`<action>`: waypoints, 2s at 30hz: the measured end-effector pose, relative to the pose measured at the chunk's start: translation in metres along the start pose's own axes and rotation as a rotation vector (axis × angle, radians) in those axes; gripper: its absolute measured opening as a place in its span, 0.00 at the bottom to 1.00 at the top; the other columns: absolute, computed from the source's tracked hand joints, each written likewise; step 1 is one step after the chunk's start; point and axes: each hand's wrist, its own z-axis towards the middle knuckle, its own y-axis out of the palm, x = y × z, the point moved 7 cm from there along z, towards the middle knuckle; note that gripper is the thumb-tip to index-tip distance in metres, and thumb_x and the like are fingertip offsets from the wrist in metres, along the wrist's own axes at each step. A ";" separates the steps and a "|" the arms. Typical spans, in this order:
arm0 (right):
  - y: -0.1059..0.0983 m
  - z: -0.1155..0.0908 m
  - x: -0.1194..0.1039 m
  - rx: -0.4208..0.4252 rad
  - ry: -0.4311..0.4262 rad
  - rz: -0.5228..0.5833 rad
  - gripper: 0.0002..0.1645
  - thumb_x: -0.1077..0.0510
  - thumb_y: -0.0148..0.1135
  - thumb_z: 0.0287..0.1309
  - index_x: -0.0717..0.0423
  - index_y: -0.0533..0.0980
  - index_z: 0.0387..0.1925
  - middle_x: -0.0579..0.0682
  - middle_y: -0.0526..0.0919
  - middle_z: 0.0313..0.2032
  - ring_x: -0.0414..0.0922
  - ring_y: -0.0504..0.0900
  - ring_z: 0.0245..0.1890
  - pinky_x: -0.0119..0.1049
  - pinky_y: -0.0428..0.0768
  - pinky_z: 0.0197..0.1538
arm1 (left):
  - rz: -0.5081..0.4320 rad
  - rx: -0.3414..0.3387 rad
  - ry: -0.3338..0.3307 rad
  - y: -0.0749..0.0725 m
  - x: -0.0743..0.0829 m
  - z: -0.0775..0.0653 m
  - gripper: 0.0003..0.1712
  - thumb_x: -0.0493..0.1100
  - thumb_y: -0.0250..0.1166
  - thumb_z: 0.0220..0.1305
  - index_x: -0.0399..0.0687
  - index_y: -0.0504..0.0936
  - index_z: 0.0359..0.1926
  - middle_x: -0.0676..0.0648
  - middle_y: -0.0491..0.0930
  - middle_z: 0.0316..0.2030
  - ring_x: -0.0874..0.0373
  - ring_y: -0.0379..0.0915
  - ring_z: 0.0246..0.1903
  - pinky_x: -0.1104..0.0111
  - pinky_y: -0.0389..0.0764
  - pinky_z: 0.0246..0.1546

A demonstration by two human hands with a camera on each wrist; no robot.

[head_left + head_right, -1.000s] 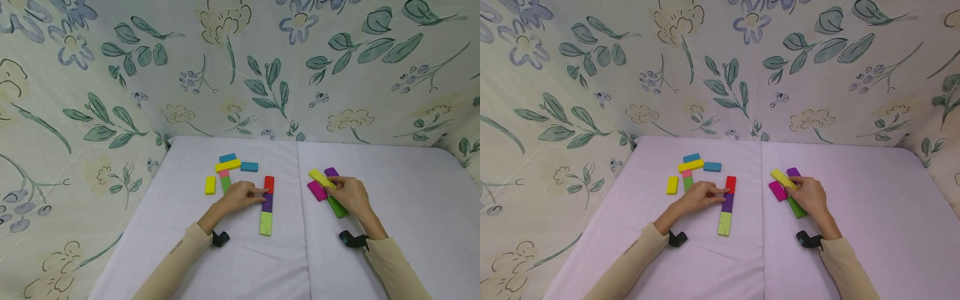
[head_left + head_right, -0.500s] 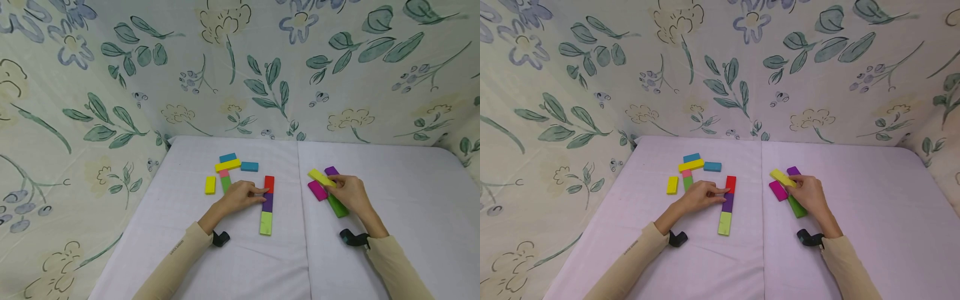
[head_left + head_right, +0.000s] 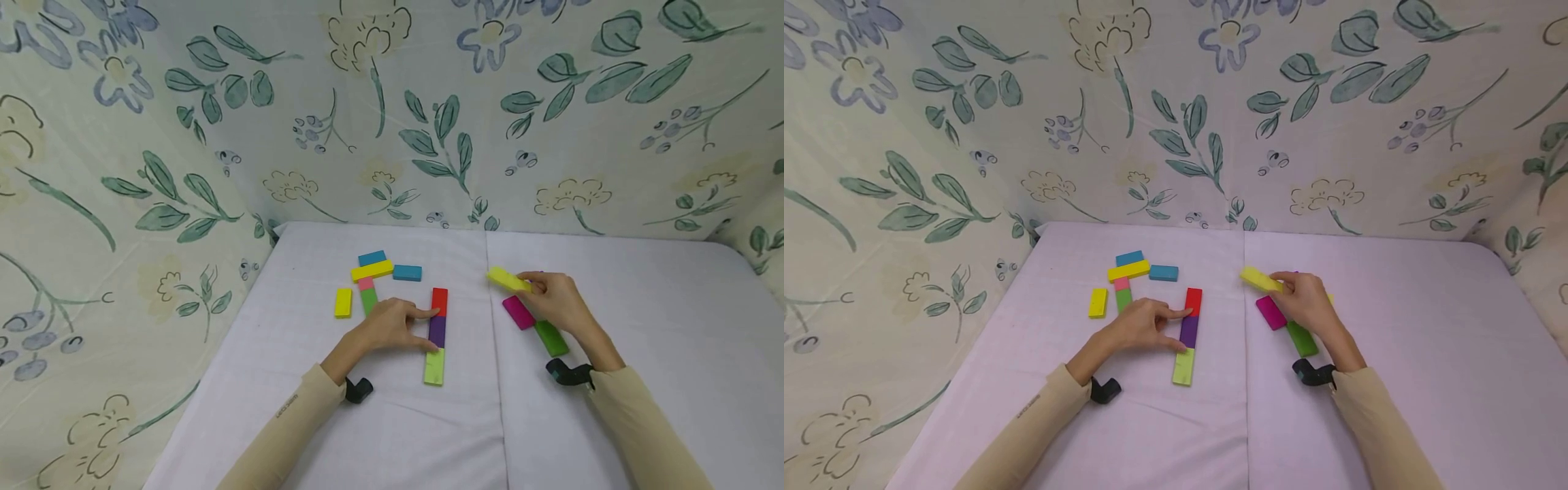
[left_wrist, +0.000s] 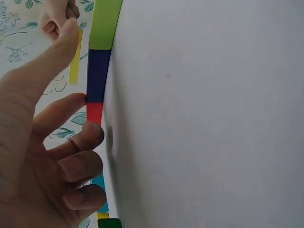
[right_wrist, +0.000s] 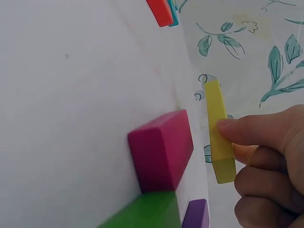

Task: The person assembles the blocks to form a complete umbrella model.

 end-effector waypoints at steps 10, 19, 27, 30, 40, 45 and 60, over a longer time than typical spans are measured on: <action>0.035 0.027 -0.027 -0.132 -0.079 0.013 0.24 0.61 0.67 0.67 0.64 0.79 0.62 0.45 0.62 0.20 0.41 0.61 0.18 0.30 0.60 0.23 | 0.075 -0.028 0.021 0.002 0.003 -0.002 0.51 0.71 0.80 0.46 0.69 0.73 0.71 0.57 0.63 0.20 0.65 0.61 0.24 0.72 0.55 0.25; 0.058 0.038 -0.035 -0.178 -0.116 0.044 0.22 0.62 0.66 0.67 0.65 0.79 0.61 0.46 0.63 0.21 0.41 0.63 0.21 0.30 0.62 0.25 | 0.072 -0.035 0.001 0.005 0.002 -0.002 0.51 0.70 0.80 0.46 0.69 0.73 0.71 0.57 0.63 0.20 0.65 0.61 0.24 0.73 0.56 0.25; 0.063 0.041 -0.038 -0.143 -0.093 0.058 0.23 0.60 0.69 0.65 0.61 0.82 0.60 0.47 0.67 0.22 0.43 0.66 0.24 0.30 0.63 0.26 | 0.069 -0.024 0.006 0.004 0.001 -0.003 0.51 0.70 0.80 0.45 0.69 0.74 0.71 0.57 0.63 0.19 0.66 0.60 0.23 0.73 0.55 0.24; 0.063 0.041 -0.039 -0.131 -0.101 0.057 0.22 0.60 0.70 0.65 0.60 0.82 0.59 0.48 0.67 0.23 0.44 0.66 0.26 0.30 0.64 0.27 | 0.065 -0.022 0.003 0.004 0.001 -0.003 0.51 0.70 0.80 0.45 0.69 0.74 0.71 0.57 0.63 0.19 0.65 0.60 0.22 0.73 0.55 0.24; 0.070 0.042 -0.039 -0.145 -0.108 0.026 0.22 0.59 0.69 0.66 0.57 0.82 0.61 0.47 0.65 0.22 0.42 0.66 0.25 0.30 0.64 0.28 | 0.082 -0.021 0.007 0.003 0.003 -0.004 0.51 0.70 0.80 0.45 0.68 0.73 0.71 0.57 0.63 0.19 0.66 0.60 0.22 0.73 0.55 0.24; 0.068 0.039 -0.040 -0.157 -0.117 0.026 0.22 0.59 0.69 0.66 0.58 0.82 0.61 0.47 0.66 0.22 0.44 0.66 0.26 0.31 0.64 0.29 | 0.084 -0.025 0.012 0.004 0.006 -0.004 0.51 0.70 0.80 0.45 0.68 0.73 0.71 0.57 0.63 0.19 0.65 0.60 0.22 0.73 0.55 0.24; 0.066 0.035 -0.037 -0.151 -0.119 0.027 0.26 0.59 0.69 0.66 0.56 0.79 0.64 0.48 0.66 0.23 0.44 0.66 0.27 0.31 0.64 0.29 | 0.092 -0.027 0.004 0.006 0.005 -0.004 0.51 0.70 0.79 0.46 0.69 0.73 0.72 0.57 0.64 0.20 0.65 0.61 0.24 0.73 0.56 0.25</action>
